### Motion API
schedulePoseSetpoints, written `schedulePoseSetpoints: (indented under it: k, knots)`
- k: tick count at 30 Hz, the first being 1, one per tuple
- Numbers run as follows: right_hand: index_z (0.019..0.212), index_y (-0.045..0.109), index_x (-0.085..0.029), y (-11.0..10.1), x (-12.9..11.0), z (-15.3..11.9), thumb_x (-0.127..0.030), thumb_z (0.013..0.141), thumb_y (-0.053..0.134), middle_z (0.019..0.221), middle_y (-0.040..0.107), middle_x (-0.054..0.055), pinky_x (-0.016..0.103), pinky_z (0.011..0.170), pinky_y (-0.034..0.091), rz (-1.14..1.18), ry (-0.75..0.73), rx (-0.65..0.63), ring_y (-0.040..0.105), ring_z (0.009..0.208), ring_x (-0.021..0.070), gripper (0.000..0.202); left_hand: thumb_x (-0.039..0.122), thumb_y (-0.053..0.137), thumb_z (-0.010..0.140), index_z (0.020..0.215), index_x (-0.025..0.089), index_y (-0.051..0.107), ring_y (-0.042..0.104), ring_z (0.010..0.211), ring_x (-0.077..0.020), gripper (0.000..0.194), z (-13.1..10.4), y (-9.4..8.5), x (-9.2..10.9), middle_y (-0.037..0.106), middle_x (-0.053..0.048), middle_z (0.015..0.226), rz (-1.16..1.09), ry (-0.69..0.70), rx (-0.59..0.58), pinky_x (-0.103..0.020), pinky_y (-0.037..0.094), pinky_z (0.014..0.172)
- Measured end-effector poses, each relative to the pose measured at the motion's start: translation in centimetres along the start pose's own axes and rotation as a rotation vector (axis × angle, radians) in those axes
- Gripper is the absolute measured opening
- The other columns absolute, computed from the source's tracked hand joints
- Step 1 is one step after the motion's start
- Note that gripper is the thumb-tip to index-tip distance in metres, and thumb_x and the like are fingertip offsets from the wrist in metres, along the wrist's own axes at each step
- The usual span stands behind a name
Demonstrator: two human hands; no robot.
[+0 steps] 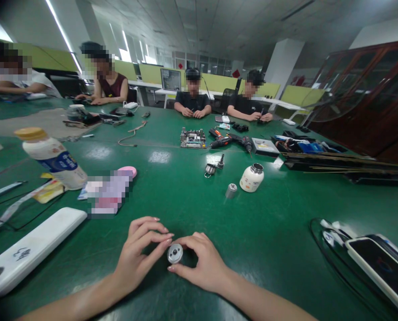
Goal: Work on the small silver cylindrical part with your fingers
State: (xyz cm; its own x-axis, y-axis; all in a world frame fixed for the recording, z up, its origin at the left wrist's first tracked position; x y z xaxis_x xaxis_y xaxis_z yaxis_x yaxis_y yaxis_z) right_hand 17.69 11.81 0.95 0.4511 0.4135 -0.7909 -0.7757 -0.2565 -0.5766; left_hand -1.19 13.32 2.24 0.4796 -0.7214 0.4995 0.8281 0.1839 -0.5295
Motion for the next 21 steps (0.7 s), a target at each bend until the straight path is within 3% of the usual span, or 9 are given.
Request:
schedulePoseSetpoints:
  k: [2,5,9,12,17,21]
  knots:
    - [0.106,0.067,-0.025,0.0,-0.1,0.0,-0.03,0.075,0.082,0.1,0.074,0.001,0.034,0.08,0.041,-0.003,0.016,-0.008,0.062,0.087,0.0207,0.035,0.023,0.066,0.089,0.094,0.028,0.074,0.048,0.106,-0.026,0.011,0.2,0.2,-1.2,0.066,-0.005,0.099,0.122,-0.05,-0.001,-0.044,0.041,0.092]
    - [0.107,0.067,-0.025,-0.1,-0.1,0.0,-0.029,0.075,0.081,0.1,0.074,0.0,0.033,0.081,0.041,-0.004,0.04,-0.021,0.061,0.089,0.0207,0.036,0.027,0.073,0.084,0.085,0.031,0.079,0.045,0.11,-0.0308,0.008,0.3,1.0,-2.8,0.063,-0.007,0.115,0.306,-0.14,-0.094,-0.05,0.042,0.088]
    - [0.108,0.067,-0.024,-0.1,-0.2,0.0,-0.028,0.075,0.08,0.098,0.073,0.001,0.033,0.08,0.042,-0.017,0.054,-0.026,0.061,0.089,0.0213,0.036,0.028,0.077,0.08,0.086,0.034,0.08,0.043,0.113,-0.033,0.01,0.1,1.5,-3.4,0.06,-0.006,0.127,0.37,-0.163,-0.158,-0.05,0.045,0.085]
    - [0.107,0.067,-0.024,-0.1,-0.2,0.0,-0.028,0.075,0.08,0.098,0.073,0.002,0.034,0.079,0.043,-0.018,0.054,-0.023,0.061,0.088,0.0217,0.035,0.028,0.075,0.082,0.087,0.034,0.079,0.045,0.111,-0.0317,0.009,0.2,1.1,-3.1,0.064,-0.006,0.12,0.307,-0.151,-0.117,-0.05,0.044,0.086]
    - [0.109,0.065,-0.024,0.0,-0.1,-0.2,-0.03,0.077,0.078,0.1,0.072,0.003,0.034,0.079,0.043,-0.026,0.036,-0.018,0.061,0.089,0.022,0.035,0.028,0.066,0.09,0.093,0.027,0.075,0.052,0.103,-0.0243,0.01,0.2,0.1,-1.3,0.068,-0.005,0.098,0.06,-0.068,0.054,-0.041,0.045,0.09]
    - [0.107,0.065,-0.023,0.1,0.1,-0.2,-0.03,0.078,0.078,0.099,0.072,0.002,0.033,0.078,0.042,-0.038,0.005,-0.007,0.06,0.087,0.0208,0.032,0.03,0.068,0.089,0.088,0.026,0.073,0.053,0.101,-0.0225,0.007,-0.1,0.1,0.5,0.069,-0.004,0.092,-0.061,0.024,-0.014,-0.036,0.046,0.089]
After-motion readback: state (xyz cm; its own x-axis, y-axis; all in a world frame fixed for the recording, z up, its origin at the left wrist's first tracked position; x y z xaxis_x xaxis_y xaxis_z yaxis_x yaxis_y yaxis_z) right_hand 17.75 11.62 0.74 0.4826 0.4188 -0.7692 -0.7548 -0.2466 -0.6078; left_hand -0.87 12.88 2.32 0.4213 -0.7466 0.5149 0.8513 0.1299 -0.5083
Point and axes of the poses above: each hand's wrist, its own z-axis towards the middle knuckle, its own y-axis out of the palm, x = y × z, the point moved 2 cm from there along z, towards the middle knuckle
